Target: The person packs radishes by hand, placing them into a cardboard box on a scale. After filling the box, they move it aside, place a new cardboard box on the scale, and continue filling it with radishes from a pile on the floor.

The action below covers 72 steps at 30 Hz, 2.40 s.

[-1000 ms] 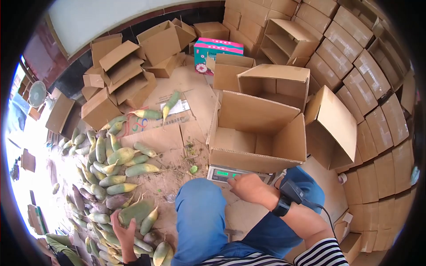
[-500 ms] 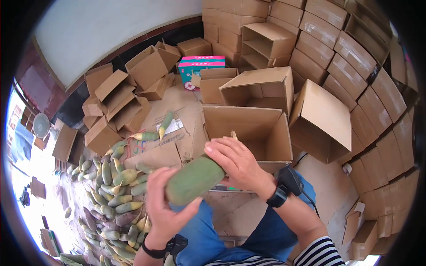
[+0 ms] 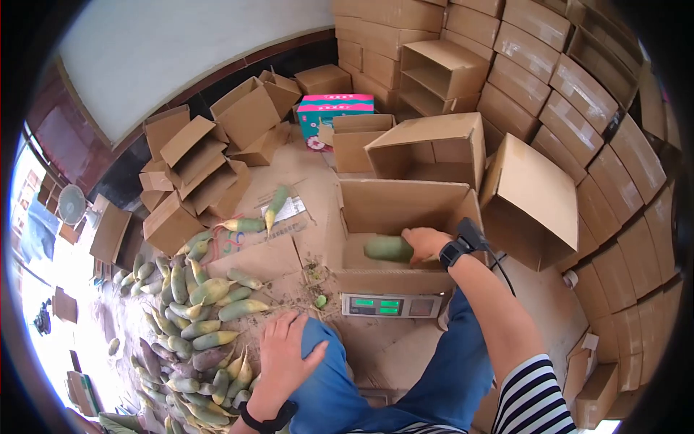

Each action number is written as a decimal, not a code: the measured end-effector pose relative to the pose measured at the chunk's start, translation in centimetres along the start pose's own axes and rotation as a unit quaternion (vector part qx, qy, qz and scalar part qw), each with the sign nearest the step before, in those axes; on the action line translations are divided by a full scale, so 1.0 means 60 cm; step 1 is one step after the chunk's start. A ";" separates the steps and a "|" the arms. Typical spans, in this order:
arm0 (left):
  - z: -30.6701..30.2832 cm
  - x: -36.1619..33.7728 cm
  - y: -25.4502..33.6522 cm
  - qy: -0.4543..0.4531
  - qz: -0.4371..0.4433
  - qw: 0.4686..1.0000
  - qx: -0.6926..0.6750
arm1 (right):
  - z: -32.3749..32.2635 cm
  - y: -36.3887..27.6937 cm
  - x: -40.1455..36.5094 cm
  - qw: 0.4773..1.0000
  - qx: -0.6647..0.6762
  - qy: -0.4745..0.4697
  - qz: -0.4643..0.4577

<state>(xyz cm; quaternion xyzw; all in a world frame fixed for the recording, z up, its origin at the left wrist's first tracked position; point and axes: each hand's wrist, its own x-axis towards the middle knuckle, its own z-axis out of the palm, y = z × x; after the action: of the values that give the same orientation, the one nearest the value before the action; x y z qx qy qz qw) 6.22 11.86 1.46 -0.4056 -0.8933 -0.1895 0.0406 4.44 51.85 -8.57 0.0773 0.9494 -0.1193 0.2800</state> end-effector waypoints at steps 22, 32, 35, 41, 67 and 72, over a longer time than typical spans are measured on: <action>0.007 0.016 -0.018 0.039 0.002 0.996 -0.085 | -0.083 -0.108 -0.120 0.990 0.089 -0.002 -0.109; 0.001 -0.001 -0.023 0.050 -0.004 0.992 -0.114 | 0.026 -0.113 -0.156 0.986 -0.075 0.068 -0.132; 0.023 -0.031 -0.069 0.105 -0.048 0.962 -0.246 | 0.029 -0.114 -0.168 0.983 -0.064 0.101 -0.141; 0.100 -0.254 -0.251 0.094 -0.472 0.751 -0.453 | 0.005 -0.125 -0.183 0.983 -0.039 0.100 -0.147; 0.331 -0.695 -0.266 -0.338 -0.446 0.828 0.040 | 0.065 -0.455 -0.185 0.832 0.080 0.362 -0.413; 0.246 -0.564 -0.263 -0.186 -0.404 0.890 -0.102 | 0.068 -0.461 -0.187 0.822 0.107 0.376 -0.414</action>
<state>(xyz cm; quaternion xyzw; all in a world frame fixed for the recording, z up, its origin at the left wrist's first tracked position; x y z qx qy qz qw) 18.33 -16.14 -24.68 -0.0390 -0.9469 -0.2009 -0.2478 9.97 23.33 -0.65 -0.2550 0.9049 -0.2865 -0.1845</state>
